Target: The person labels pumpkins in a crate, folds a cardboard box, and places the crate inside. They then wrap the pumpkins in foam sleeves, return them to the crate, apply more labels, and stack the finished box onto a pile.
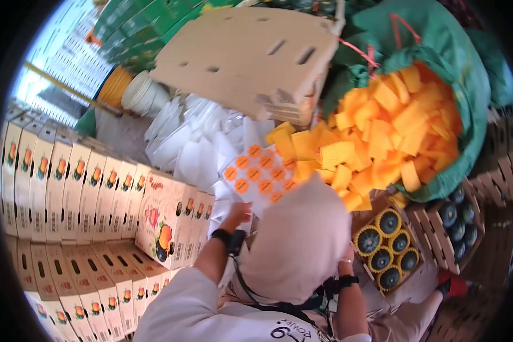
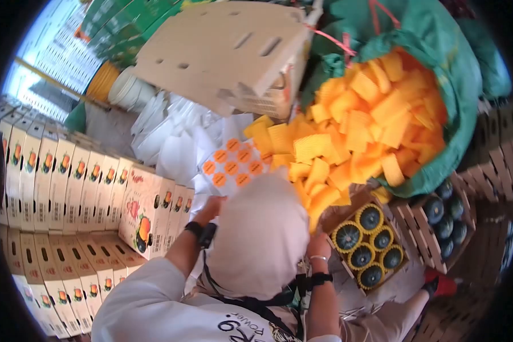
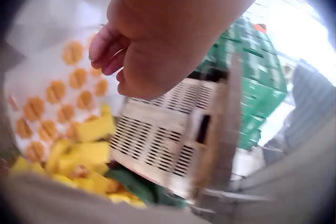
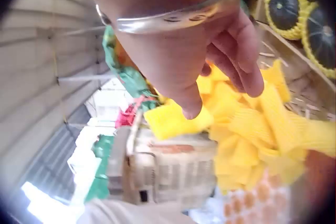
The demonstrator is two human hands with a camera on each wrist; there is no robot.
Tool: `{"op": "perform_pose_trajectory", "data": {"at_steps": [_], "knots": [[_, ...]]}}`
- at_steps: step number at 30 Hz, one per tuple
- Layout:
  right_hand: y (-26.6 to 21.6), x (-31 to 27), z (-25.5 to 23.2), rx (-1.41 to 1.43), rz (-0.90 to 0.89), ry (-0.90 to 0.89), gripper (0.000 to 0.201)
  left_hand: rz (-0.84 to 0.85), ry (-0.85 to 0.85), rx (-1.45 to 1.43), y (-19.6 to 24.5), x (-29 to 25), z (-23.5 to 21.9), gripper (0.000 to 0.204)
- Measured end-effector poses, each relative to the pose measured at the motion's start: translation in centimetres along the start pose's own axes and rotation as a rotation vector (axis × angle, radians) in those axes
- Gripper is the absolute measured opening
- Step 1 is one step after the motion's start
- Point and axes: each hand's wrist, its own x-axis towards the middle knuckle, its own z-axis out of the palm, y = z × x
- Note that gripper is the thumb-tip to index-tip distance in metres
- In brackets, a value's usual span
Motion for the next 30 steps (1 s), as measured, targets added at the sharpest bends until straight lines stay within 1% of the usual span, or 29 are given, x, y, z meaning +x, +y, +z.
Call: {"op": "perform_pose_trajectory", "data": {"at_steps": [1,2,4,7,8,10,11,13,14,16,17,18,20,22,23,24,25,26,28,29,30], "knots": [[1.0,-0.6,1.1,-0.016,0.003,-0.004,0.051,0.118,0.026,0.278,0.7,0.7,1.8,0.039],[2.2,-1.1,1.7,-0.028,0.004,-0.007,0.050,0.138,0.067,0.349,1.8,1.4,2.7,0.047],[3.8,-1.7,1.4,-0.018,0.015,0.016,0.048,-0.569,0.169,-0.795,10.4,0.1,-1.0,0.063],[4.6,-2.3,-1.8,0.051,0.012,0.088,0.045,-0.562,0.436,-0.537,11.9,0.6,0.9,0.071],[4.6,-2.5,-2.6,0.071,0.003,0.109,0.044,-0.584,0.404,-0.521,11.6,0.8,1.0,0.074],[3.9,-2.1,-2.5,0.085,-0.021,0.127,0.043,-0.627,0.347,-0.483,10.1,0.6,0.7,0.081],[3.4,-1.6,-1.7,0.072,-0.030,0.119,0.042,-0.660,0.353,-0.446,9.5,0.3,0.1,0.082],[3.1,-1.4,1.6,0.023,-0.033,0.073,0.040,-0.743,0.360,-0.376,9.0,-0.9,-0.9,0.084],[3.1,-1.7,3.5,-0.004,-0.019,0.045,0.040,-0.780,0.346,-0.476,9.3,-1.3,-1.5,0.085],[3.4,-2.2,5.9,-0.021,0.009,0.021,0.038,-0.758,0.389,-0.317,7.5,0.3,0.9,0.082],[3.5,-2.3,6.2,-0.025,0.015,0.020,0.038,-0.738,0.404,-0.234,7.7,0.7,0.8,0.081],[3.8,-2.1,6.4,-0.017,0.014,0.030,0.037,-0.736,0.457,-0.398,7.7,0.7,0.8,0.078],[4.2,-0.9,6.5,0.006,-0.002,0.041,0.036,-0.695,0.505,-0.722,8.1,0.9,0.8,0.074],[4.4,0.5,6.7,0.007,-0.014,0.061,0.035,-0.535,0.630,-0.522,5.5,2.5,3.1,0.058],[3.7,0.7,6.2,-0.001,-0.011,0.070,0.035,-0.510,0.590,-0.169,4.0,2.4,3.8,0.057],[3.2,0.6,5.9,-0.057,0.045,0.044,0.038,-0.503,0.557,-0.186,2.5,3.1,4.2,0.055],[1.9,-0.7,3.9,-0.035,0.059,0.108,0.037,-0.520,0.498,-0.278,1.5,3.6,3.9,0.052],[1.8,-0.5,4.2,-0.045,0.044,0.098,0.037,-0.540,0.442,-0.357,0.2,4.1,3.7,0.050],[2.3,-0.1,6.2,-0.021,0.006,0.080,0.037,-0.552,0.326,-0.431,-3.2,5.8,4.2,0.048],[2.6,0.4,7.0,0.008,-0.019,0.076,0.038,-0.533,0.273,-0.411,-5.2,6.6,4.9,0.048],[2.9,0.6,7.5,0.056,-0.067,0.117,0.043,-0.472,0.218,-0.334,-7.1,7.3,5.3,0.049]]}}
